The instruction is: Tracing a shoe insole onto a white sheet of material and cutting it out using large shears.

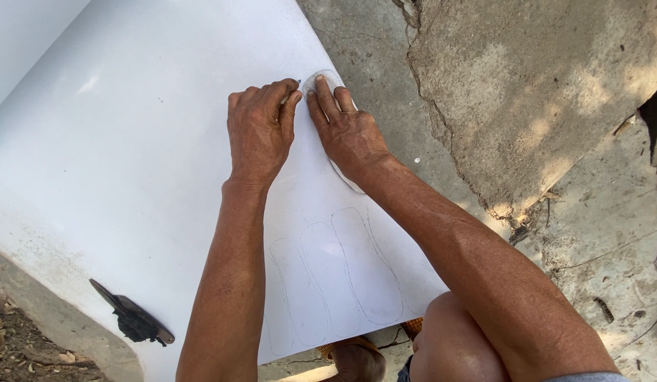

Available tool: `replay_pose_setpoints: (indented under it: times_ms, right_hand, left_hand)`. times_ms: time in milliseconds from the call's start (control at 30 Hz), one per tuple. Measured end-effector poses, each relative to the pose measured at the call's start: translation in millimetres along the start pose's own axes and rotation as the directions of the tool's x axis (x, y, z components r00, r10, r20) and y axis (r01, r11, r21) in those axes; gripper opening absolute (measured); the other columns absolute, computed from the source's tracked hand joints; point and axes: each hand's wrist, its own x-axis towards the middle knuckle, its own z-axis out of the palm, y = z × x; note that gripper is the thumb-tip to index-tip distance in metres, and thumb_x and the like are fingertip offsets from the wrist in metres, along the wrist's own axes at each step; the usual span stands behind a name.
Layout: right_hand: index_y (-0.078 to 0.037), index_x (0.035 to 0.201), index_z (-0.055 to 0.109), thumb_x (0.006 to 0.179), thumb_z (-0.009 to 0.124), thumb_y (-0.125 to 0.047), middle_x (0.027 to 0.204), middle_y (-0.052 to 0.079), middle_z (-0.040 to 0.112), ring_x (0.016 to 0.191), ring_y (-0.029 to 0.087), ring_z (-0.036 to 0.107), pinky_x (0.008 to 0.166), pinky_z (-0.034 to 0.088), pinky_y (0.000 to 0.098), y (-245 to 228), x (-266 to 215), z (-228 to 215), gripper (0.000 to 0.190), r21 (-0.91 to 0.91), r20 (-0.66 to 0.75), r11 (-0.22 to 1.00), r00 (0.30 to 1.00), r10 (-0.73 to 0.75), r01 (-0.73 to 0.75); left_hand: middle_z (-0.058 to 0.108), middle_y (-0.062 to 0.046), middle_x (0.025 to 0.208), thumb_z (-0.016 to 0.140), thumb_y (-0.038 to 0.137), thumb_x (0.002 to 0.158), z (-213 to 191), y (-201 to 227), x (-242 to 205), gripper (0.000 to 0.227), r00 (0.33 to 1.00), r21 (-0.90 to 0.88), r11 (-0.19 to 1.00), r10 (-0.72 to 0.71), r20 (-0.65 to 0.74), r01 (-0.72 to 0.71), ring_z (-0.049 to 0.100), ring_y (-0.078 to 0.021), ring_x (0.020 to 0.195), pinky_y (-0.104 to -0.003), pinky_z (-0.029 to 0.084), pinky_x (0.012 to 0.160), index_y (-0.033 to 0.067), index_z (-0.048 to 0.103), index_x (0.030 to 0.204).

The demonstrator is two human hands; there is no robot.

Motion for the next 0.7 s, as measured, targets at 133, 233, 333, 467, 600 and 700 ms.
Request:
replay_pose_setpoints:
  times_ms: [133,233,333,467,600,700]
  right_hand:
    - [-0.002,0.153,0.041,0.09,0.068,0.001,0.16,0.026,0.032,0.131,0.037,0.044,0.072,0.066,0.0364,-2,2,1,0.069,-0.011,0.007,1.0,1.0,0.0,0.0]
    - [-0.002,0.154,0.041,0.09,0.067,0.001,0.16,0.025,0.032,0.131,0.036,0.044,0.071,0.066,0.0349,-2,2,2,0.069,-0.018,0.005,1.0,1.0,0.006,-0.006]
    - [-0.002,0.154,0.041,0.09,0.067,0.0,0.16,0.025,0.032,0.13,0.036,0.045,0.071,0.066,0.0341,-3,1,1,0.069,-0.033,0.011,0.999,1.0,0.01,-0.009]
    - [-0.002,0.154,0.041,0.089,0.068,0.0,0.159,0.024,0.032,0.13,0.037,0.044,0.071,0.066,0.0336,-3,1,1,0.071,-0.032,0.008,0.999,1.0,0.003,-0.002]
    - [-0.007,0.165,0.011,0.095,0.058,-0.004,0.168,0.019,0.003,0.141,0.035,0.028,0.063,0.061,0.0292,-4,14,22,0.085,-0.225,0.166,0.974,0.985,0.044,-0.005]
    - [-0.007,0.165,0.014,0.096,0.056,-0.004,0.168,0.019,0.004,0.14,0.035,0.029,0.063,0.061,0.0306,-3,15,25,0.081,-0.205,0.139,0.979,0.989,0.047,-0.018]
  left_hand:
    - [0.075,0.003,0.09,0.064,0.029,0.109,0,0,-2,0.011,1.0,0.003,1.0,0.014,0.012,-0.014,0.072,-0.016,0.088,-0.036,0.045,0.092,0.0203,0.07,0.111]
    - [0.076,0.004,0.093,0.064,0.03,0.109,2,0,-3,0.011,0.999,-0.003,1.0,0.016,0.034,-0.016,0.072,-0.0146,0.089,-0.035,0.044,0.092,0.0217,0.07,0.112]
    - [0.076,0.005,0.095,0.066,0.031,0.108,1,1,-2,0.011,0.998,0.014,0.999,0.032,0.049,-0.032,0.072,-0.0148,0.09,-0.035,0.044,0.092,0.0217,0.072,0.109]
    - [0.076,0.005,0.095,0.064,0.031,0.109,-1,-1,-6,0.012,0.995,0.069,0.995,0.062,0.076,-0.067,0.071,-0.0152,0.088,-0.036,0.042,0.093,0.0212,0.071,0.107]
    - [0.071,0.006,0.084,0.056,0.021,0.111,-4,-5,-6,0.016,0.978,0.137,0.971,0.182,0.097,-0.195,0.055,-0.0205,0.073,-0.038,0.035,0.081,0.0164,0.071,0.106]
    - [0.071,0.005,0.084,0.056,0.023,0.111,-4,-3,-3,0.015,0.978,0.161,0.966,0.189,0.086,-0.201,0.054,-0.0212,0.072,-0.038,0.035,0.079,0.0173,0.069,0.104]
